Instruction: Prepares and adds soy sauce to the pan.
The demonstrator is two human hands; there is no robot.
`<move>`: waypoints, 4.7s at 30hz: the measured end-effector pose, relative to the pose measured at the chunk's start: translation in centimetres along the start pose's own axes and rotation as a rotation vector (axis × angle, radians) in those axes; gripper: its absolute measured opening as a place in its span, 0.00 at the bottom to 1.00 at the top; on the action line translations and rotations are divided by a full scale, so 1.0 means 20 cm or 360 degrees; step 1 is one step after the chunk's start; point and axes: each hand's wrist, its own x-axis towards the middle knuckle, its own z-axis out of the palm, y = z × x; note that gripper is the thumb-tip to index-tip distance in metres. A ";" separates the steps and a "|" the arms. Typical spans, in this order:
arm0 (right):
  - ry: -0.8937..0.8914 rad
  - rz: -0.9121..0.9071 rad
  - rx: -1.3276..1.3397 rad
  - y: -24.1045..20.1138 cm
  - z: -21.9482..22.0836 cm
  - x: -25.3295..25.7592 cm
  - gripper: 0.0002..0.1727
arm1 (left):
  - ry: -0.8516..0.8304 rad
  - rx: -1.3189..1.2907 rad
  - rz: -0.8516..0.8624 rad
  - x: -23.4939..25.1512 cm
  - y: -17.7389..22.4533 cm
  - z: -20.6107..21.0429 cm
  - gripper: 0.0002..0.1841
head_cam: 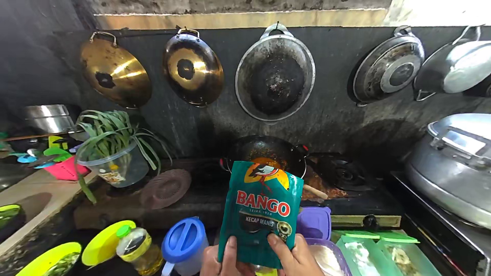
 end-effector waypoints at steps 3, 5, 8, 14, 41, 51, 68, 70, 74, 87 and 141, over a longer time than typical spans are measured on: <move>-0.0035 0.0070 -0.0007 0.01 -0.06 0.02 0.15 | -0.0086 -0.0066 -0.0037 0.02 -0.04 0.01 0.28; -0.0137 0.0109 -0.0073 0.01 -0.14 0.05 0.15 | -0.0376 -0.0211 -0.0166 0.03 -0.05 -0.03 0.25; -0.0331 0.0067 -0.0177 0.01 -0.25 0.09 0.17 | -0.0855 -0.0489 -0.0353 0.11 -0.02 -0.12 0.13; -0.0320 -0.0042 -0.0175 0.04 -0.30 0.09 0.17 | -0.1028 -0.0431 -0.0382 0.20 0.03 -0.08 0.12; -0.0249 -0.0001 -0.0034 0.12 -0.25 -0.02 0.13 | -0.0547 -0.0007 -0.0784 0.11 0.05 0.03 0.17; -0.0034 0.0155 0.0287 0.06 -0.16 0.06 0.20 | -0.0468 0.0114 -0.0533 0.13 0.08 0.00 0.14; -0.0158 0.0111 0.0650 0.14 -0.12 0.23 0.15 | -0.0756 0.0388 -0.0497 0.26 0.01 -0.07 0.21; -0.0048 0.0119 0.0644 0.14 -0.09 0.23 0.10 | -0.0721 0.0351 -0.0539 0.26 0.00 -0.07 0.19; 0.0018 0.0250 0.0522 0.14 -0.08 0.25 0.13 | -0.0677 0.0351 -0.0636 0.26 -0.02 -0.06 0.20; -0.0170 0.0337 0.0321 0.15 -0.17 0.26 0.16 | -0.0398 0.0001 -0.0536 0.36 -0.15 -0.03 0.20; -0.0354 0.0133 0.0305 0.24 -0.22 0.23 0.10 | -0.0559 -0.0145 -0.0516 0.27 -0.15 -0.02 0.11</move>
